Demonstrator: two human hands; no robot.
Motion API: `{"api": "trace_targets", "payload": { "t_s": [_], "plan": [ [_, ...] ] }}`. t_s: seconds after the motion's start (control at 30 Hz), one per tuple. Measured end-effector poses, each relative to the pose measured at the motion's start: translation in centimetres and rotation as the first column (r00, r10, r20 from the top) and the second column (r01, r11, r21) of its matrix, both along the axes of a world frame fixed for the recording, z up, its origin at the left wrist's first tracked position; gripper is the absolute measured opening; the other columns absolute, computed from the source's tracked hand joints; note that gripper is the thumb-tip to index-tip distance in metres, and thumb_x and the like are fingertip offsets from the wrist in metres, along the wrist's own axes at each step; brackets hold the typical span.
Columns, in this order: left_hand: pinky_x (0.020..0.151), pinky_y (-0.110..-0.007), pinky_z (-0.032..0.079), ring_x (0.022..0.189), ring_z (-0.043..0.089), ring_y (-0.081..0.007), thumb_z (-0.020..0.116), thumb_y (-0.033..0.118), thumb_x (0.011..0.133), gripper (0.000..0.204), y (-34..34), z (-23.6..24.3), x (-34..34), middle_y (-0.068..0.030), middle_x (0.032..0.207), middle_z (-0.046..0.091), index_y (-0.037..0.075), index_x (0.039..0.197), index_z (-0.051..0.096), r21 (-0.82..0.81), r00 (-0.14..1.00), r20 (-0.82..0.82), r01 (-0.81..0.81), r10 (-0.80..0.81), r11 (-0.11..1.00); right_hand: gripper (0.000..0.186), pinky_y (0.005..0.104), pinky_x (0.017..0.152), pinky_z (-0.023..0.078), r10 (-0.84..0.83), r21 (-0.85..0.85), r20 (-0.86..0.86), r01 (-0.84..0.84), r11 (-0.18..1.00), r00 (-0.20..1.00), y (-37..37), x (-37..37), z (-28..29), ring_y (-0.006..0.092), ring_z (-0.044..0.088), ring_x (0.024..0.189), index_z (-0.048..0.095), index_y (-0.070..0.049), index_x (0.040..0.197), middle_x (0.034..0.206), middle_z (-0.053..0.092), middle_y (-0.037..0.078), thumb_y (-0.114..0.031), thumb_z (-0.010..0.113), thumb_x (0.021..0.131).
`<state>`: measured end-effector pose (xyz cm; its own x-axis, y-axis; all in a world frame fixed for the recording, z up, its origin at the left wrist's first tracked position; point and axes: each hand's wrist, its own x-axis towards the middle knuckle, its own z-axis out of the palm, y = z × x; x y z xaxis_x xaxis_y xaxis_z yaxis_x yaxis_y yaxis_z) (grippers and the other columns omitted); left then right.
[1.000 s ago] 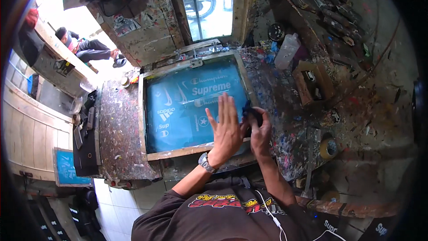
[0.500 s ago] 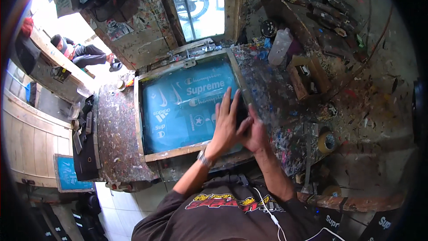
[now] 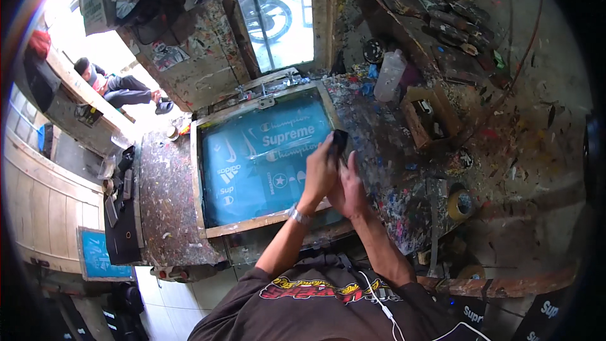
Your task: The person cleans a glass surface with a cloth, positions a screen printing frame over it, and applies adhesive tape to the edges and center of the screen mesh.
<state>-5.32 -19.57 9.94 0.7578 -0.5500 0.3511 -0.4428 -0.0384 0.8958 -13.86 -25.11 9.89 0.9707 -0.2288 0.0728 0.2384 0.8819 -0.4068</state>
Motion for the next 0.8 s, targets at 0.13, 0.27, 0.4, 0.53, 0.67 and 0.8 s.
{"api": "trace_targets", "payload": {
  "t_s": [0.13,0.27,0.4,0.53,0.67,0.8],
  "plan": [
    [0.083,-0.032,0.053,0.094,0.066,-0.0201,0.047,0.009,0.102,0.031,2.2,1.8,-0.8,-0.0201,0.100,0.071,-0.008,0.124,0.058,-0.151,0.990,-0.126,0.045,-0.064,0.988,0.063,0.0351,0.119,0.023,-0.416,-0.895,0.027,0.207,0.395,0.909,-1.5,2.2,1.7,0.0204,0.029,0.145,0.024,0.000,0.155,0.159,0.031,0.015,-0.042,0.034,0.108],
    [0.102,-0.037,0.044,0.125,0.058,-0.0321,0.045,0.005,0.100,0.042,0.5,0.0,-0.7,-0.0303,0.133,0.058,-0.004,0.141,0.049,-0.153,0.978,-0.159,-0.156,0.132,0.976,0.069,0.0405,0.121,0.018,-0.571,-0.945,0.288,0.326,-0.038,0.769,-3.0,6.8,-4.9,0.0320,0.024,0.149,0.027,0.001,0.154,0.158,0.030,0.021,-0.026,0.054,0.097],
    [0.109,-0.035,0.039,0.133,0.051,-0.0339,0.044,0.004,0.099,0.043,0.7,-0.1,1.3,-0.0245,0.141,0.054,-0.005,0.141,0.048,-0.026,0.991,-0.032,-0.130,0.130,0.991,0.069,0.0682,0.110,0.021,-0.525,-0.903,0.289,0.046,-0.428,0.801,-3.2,7.6,-5.8,0.0406,0.018,0.150,0.026,-0.003,0.154,0.162,0.019,0.022,-0.030,0.052,0.097],
    [0.107,-0.038,0.042,0.133,0.051,-0.0358,0.048,0.001,0.094,0.042,-1.0,-0.6,-0.3,-0.0262,0.143,0.051,-0.007,0.135,0.054,-0.102,0.953,0.155,-0.247,0.261,0.964,0.066,0.0699,0.111,0.017,-0.623,-0.952,0.104,-0.105,-0.289,0.775,-5.5,9.0,-5.6,0.0397,0.013,0.151,0.031,-0.006,0.154,0.163,0.016,0.019,-0.031,0.052,0.096],
    [0.097,-0.037,0.049,0.118,0.063,-0.0361,0.047,0.006,0.098,0.038,-0.1,-1.8,6.8,-0.0261,0.129,0.062,-0.009,0.132,0.055,0.025,0.958,-0.232,-0.170,0.171,0.985,0.069,0.0707,0.113,0.010,-0.455,-0.604,0.248,-0.231,-0.763,0.855,-0.3,7.0,-3.7,0.0381,0.009,0.152,0.031,-0.007,0.154,0.165,0.010,0.018,-0.031,0.055,0.094],
    [0.095,-0.041,0.049,0.114,0.063,-0.0424,0.046,0.011,0.100,0.041,-1.0,-3.1,4.4,-0.0323,0.122,0.062,-0.007,0.136,0.050,0.031,0.961,0.188,-0.210,0.201,0.977,0.072,0.0706,0.114,0.003,-0.414,-0.750,0.214,-0.123,-0.650,0.885,-1.9,7.2,-2.2,0.0416,0.001,0.152,0.029,-0.004,0.154,0.166,0.006,0.018,-0.030,0.057,0.092]
  ]
}}
